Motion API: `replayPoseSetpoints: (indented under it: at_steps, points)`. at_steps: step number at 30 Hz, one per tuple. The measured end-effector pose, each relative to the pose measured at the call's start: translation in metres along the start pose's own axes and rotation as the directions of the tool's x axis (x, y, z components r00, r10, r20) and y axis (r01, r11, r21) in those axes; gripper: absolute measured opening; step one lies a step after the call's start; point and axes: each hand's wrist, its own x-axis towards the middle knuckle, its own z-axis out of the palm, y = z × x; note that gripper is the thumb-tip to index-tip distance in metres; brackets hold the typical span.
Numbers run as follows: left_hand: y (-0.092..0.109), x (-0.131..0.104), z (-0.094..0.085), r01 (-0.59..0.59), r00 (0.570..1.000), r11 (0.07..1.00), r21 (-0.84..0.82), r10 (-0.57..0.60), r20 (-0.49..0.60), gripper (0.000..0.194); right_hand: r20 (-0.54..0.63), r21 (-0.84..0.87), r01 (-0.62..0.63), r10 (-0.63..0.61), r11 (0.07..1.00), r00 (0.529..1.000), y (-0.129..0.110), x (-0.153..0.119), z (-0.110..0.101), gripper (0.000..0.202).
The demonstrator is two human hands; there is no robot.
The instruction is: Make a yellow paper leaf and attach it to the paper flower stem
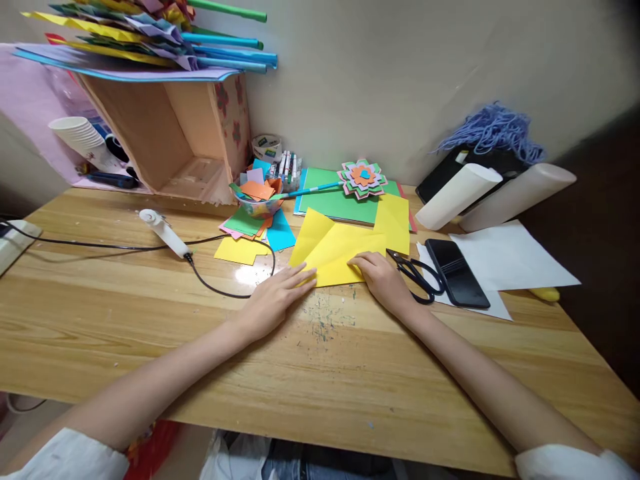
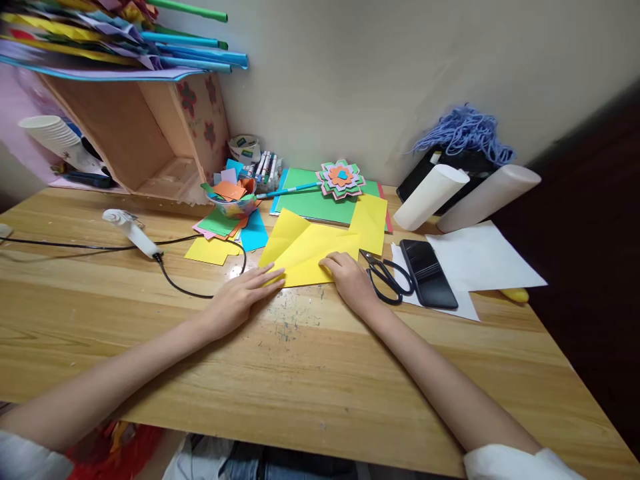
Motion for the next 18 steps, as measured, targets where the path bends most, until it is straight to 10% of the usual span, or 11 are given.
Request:
replayPoseSetpoints:
  at_steps: [7, 12, 18]
  points:
    - [0.011, 0.002, -0.001, 0.022, 0.991, 0.994, 0.106, -0.036, 0.125, 0.047, 0.071, 0.045, 0.033, -0.036, 0.998, 0.997, -0.022, -0.006, -0.011, 0.033]
    - [0.011, 0.003, -0.002, 0.0, 0.991, 0.993, 0.115, -0.015, 0.137, 0.045, 0.278, 0.207, 0.265, -0.316, 0.942, 0.907, -0.068, -0.019, -0.011, 0.061]
    - [0.007, 0.0, 0.003, 0.001, 0.996, 0.994, 0.108, -0.011, 0.087, 0.052, 0.326, 0.122, 0.149, -0.181, 0.981, 0.928, -0.065, -0.026, -0.009, 0.061]
